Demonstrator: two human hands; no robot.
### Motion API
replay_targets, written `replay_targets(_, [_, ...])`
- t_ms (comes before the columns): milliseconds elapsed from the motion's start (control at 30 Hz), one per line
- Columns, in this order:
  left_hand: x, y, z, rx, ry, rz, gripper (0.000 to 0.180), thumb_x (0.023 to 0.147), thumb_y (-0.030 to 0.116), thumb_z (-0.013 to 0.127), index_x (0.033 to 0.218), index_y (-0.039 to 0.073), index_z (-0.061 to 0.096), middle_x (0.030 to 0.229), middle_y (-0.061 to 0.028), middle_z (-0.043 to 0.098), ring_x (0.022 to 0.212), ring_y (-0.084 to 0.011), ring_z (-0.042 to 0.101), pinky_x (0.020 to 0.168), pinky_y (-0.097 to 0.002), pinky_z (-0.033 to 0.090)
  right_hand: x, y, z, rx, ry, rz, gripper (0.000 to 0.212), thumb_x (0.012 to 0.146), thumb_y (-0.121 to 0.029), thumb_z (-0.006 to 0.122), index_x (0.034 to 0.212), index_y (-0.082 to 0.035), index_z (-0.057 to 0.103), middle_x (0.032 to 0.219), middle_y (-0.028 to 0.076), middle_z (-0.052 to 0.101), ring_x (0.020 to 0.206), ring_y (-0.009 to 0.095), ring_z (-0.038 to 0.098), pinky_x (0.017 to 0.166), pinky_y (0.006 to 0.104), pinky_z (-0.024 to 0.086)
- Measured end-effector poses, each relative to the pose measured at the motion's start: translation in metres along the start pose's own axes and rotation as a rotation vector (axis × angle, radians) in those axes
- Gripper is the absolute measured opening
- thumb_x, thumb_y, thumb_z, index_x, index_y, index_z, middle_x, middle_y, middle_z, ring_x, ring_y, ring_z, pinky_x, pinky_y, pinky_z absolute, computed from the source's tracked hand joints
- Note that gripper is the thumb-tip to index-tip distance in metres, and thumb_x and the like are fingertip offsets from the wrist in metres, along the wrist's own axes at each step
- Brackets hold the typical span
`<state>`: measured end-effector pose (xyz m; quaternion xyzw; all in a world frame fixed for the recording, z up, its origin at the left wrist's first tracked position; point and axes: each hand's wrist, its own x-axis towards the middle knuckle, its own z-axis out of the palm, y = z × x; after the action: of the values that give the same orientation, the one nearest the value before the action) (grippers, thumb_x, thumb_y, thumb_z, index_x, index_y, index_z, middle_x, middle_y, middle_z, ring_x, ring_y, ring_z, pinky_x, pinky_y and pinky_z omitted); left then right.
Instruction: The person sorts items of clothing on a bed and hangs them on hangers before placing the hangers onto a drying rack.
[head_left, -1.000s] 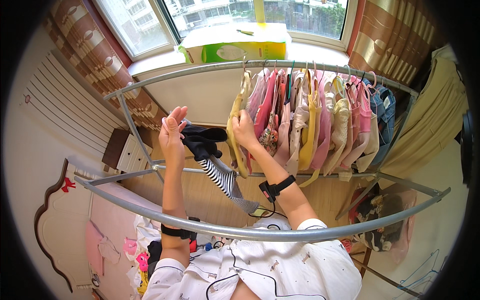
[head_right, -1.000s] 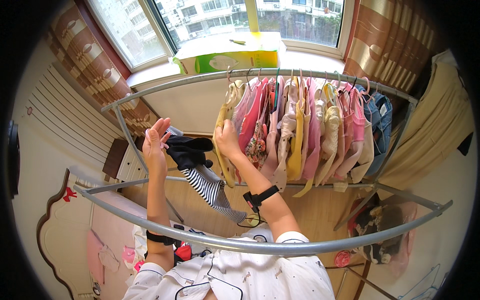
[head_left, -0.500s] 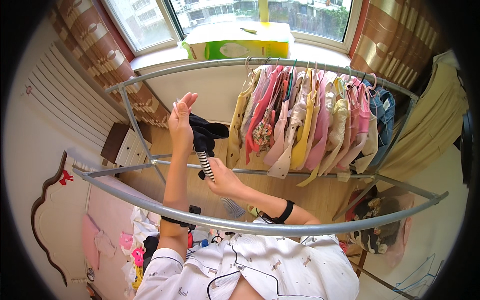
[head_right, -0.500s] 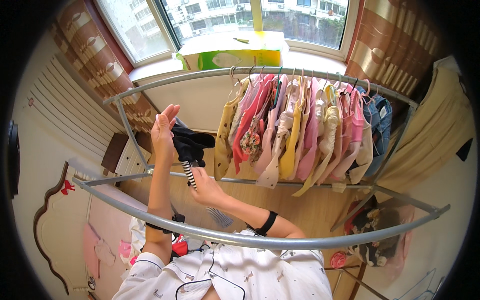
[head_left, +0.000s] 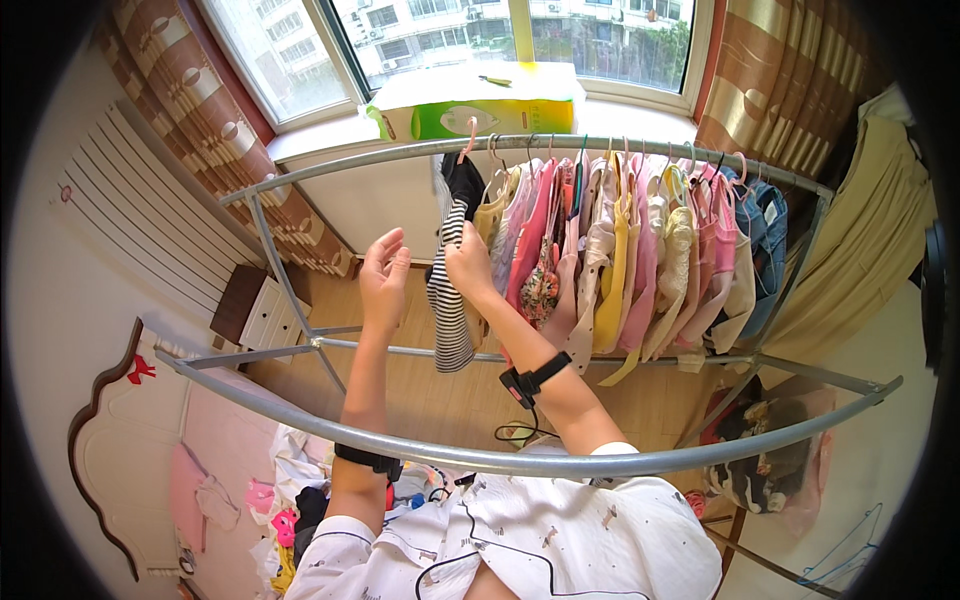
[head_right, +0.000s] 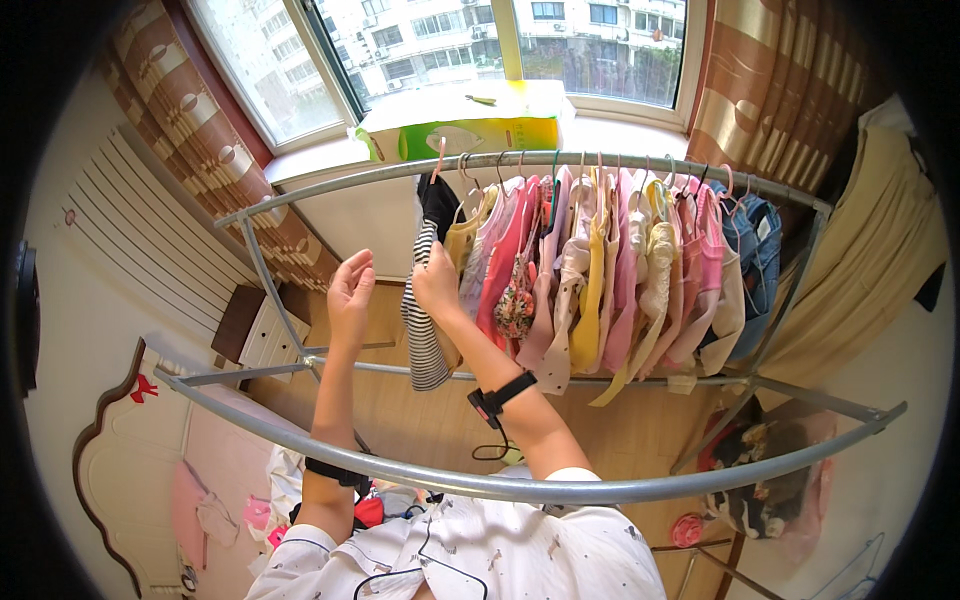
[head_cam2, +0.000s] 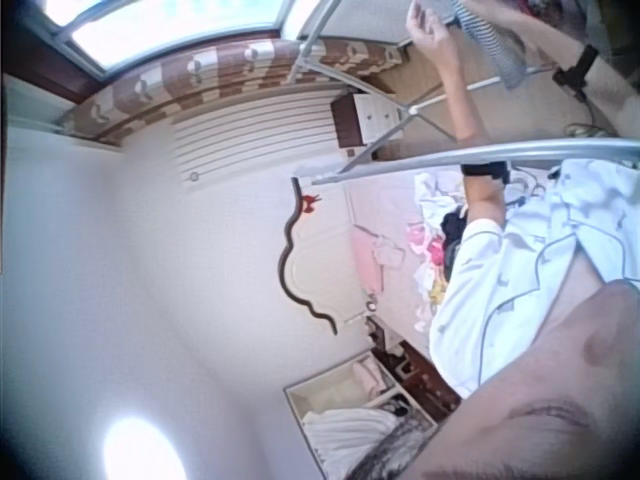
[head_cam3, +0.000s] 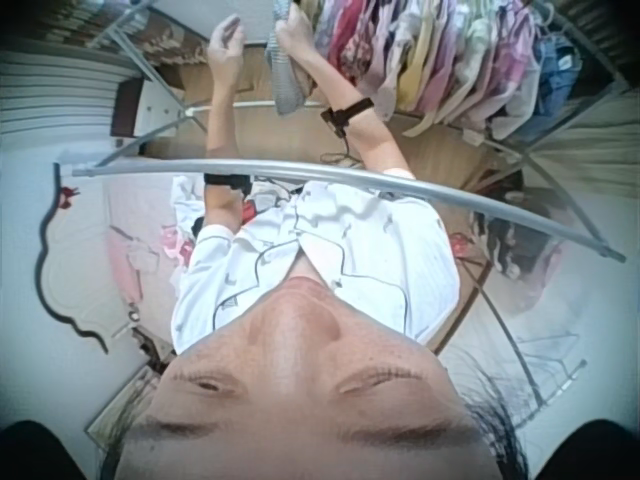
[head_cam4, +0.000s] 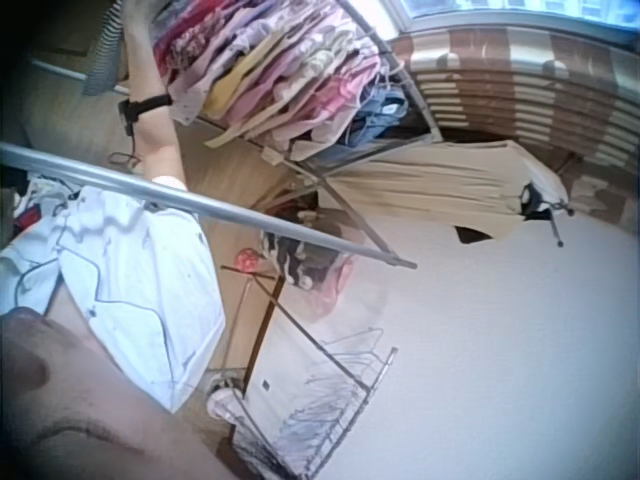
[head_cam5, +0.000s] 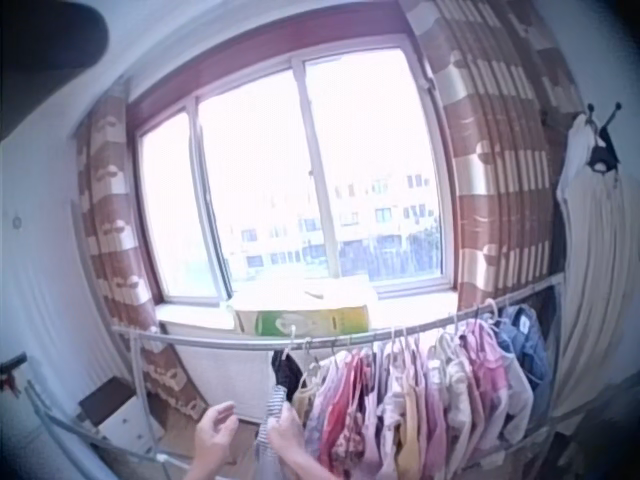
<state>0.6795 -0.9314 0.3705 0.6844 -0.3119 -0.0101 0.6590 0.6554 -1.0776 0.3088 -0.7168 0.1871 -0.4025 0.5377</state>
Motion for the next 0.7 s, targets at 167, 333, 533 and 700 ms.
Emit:
replay_targets(167, [-0.003,-0.036,0.007,0.181,-0.074,-0.053,0.034,0.096,0.012,0.059,0.127,-0.001,0.058,0.124,-0.0104,0.058,0.113,-0.0193,0.057,0.097,-0.0318,0.047,-0.007,0.015,0.014,-0.238,-0.091,0.058,0.033,0.093,-0.026,0.058,0.108,0.003,0.054,0.109,0.028,0.061,0.102,0.046,0.059,0.087,0.0535,0.047])
replay_targets(333, [-0.012,-0.074,0.010,0.341,-0.154,-0.027,0.039,0.091,0.013,0.063,0.129,0.003,0.058,0.130,-0.0143,0.053,0.112,-0.0257,0.056,0.098,-0.0362,0.046,-0.028,-0.003,-0.017,-0.202,-0.043,0.056,0.027,0.093,-0.018,0.058,0.111,0.001,0.062,0.111,0.021,0.065,0.104,0.039,0.061,0.088,0.0444,0.049])
replay_targets(533, [-0.022,-0.094,0.043,0.469,-0.271,0.086,0.053,0.092,0.006,0.057,0.144,0.007,0.043,0.135,-0.0204,0.048,0.125,-0.0341,0.047,0.108,-0.0403,0.037,-0.015,0.036,-0.040,-0.509,0.180,-0.212,0.044,0.079,-0.004,0.065,0.121,0.004,0.054,0.135,0.027,0.044,0.122,0.046,0.043,0.104,0.0490,0.038])
replay_targets(700, [-0.023,-0.112,0.052,0.494,-0.261,0.006,0.057,0.091,-0.002,0.048,0.146,0.007,0.039,0.137,-0.0211,0.046,0.129,-0.0354,0.044,0.110,-0.0410,0.034,-0.009,0.058,-0.030,-0.594,0.033,-0.033,0.057,0.086,-0.014,0.056,0.137,0.007,0.041,0.147,0.038,0.029,0.136,0.055,0.028,0.115,0.0527,0.026])
